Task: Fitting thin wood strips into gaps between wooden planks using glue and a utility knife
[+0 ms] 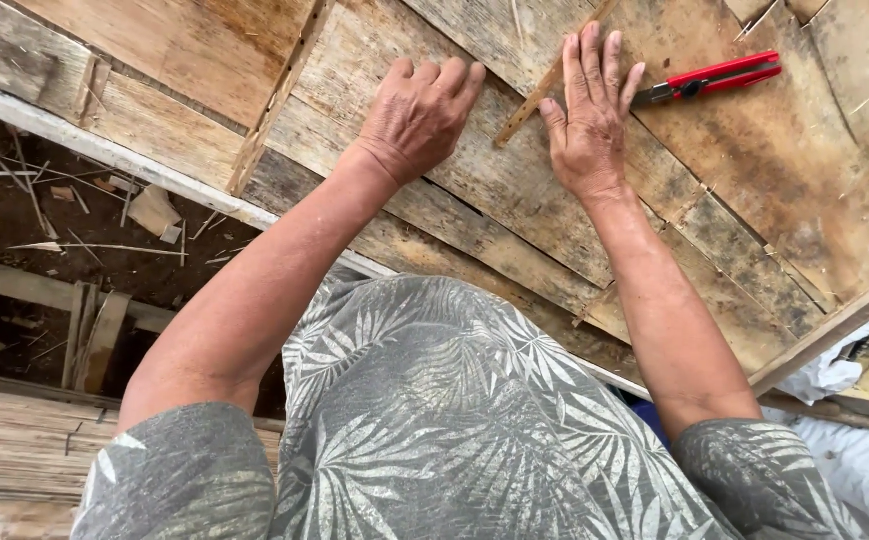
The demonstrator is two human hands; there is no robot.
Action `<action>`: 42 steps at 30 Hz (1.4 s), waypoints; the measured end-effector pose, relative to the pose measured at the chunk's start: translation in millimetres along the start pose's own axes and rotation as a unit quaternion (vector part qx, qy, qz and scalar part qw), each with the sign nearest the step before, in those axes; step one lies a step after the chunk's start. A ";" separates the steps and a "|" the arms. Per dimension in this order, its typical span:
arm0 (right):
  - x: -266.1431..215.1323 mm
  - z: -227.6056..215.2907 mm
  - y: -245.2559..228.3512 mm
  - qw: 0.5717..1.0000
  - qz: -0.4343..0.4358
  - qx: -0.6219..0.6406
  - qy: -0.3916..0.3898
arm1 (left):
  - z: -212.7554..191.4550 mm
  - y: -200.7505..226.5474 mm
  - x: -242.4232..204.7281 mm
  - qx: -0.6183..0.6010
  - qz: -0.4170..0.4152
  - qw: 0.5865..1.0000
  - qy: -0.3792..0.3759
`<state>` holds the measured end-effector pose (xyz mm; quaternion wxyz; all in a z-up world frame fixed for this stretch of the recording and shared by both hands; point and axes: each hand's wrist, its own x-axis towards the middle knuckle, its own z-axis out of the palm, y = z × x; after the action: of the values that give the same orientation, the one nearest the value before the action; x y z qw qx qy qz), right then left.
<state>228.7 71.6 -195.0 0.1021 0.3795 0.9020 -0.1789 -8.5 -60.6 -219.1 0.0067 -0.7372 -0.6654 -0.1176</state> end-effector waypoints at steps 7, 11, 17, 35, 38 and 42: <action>1.2 8.2 -2.1 1.000 0.003 -0.004 0.018 | 11.5 -3.7 -0.2 -0.026 0.024 0.999 -0.009; 1.1 10.3 -4.4 0.999 0.021 0.011 0.026 | 14.4 -6.6 -3.5 -0.081 0.046 0.996 -0.001; 0.9 1.8 -11.4 0.996 0.013 0.063 0.063 | 0.4 -8.9 3.7 -0.080 0.050 0.995 -0.030; -23.9 6.8 -51.3 0.975 0.066 -0.172 -0.122 | -7.2 -9.6 30.7 -0.128 -0.032 0.988 0.085; -30.4 2.1 -65.1 0.972 0.068 -0.172 -0.147 | -5.5 -11.9 31.9 -0.156 -0.033 0.981 0.113; -51.8 30.5 -65.8 0.987 0.004 -0.153 -0.036 | -8.8 -11.8 30.1 -0.159 -0.027 0.983 0.086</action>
<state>218.5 -16.9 -190.2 0.1925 0.3563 0.9129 -0.0517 -18.9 -31.3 -206.9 -0.0564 -0.6980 -0.6547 -0.2846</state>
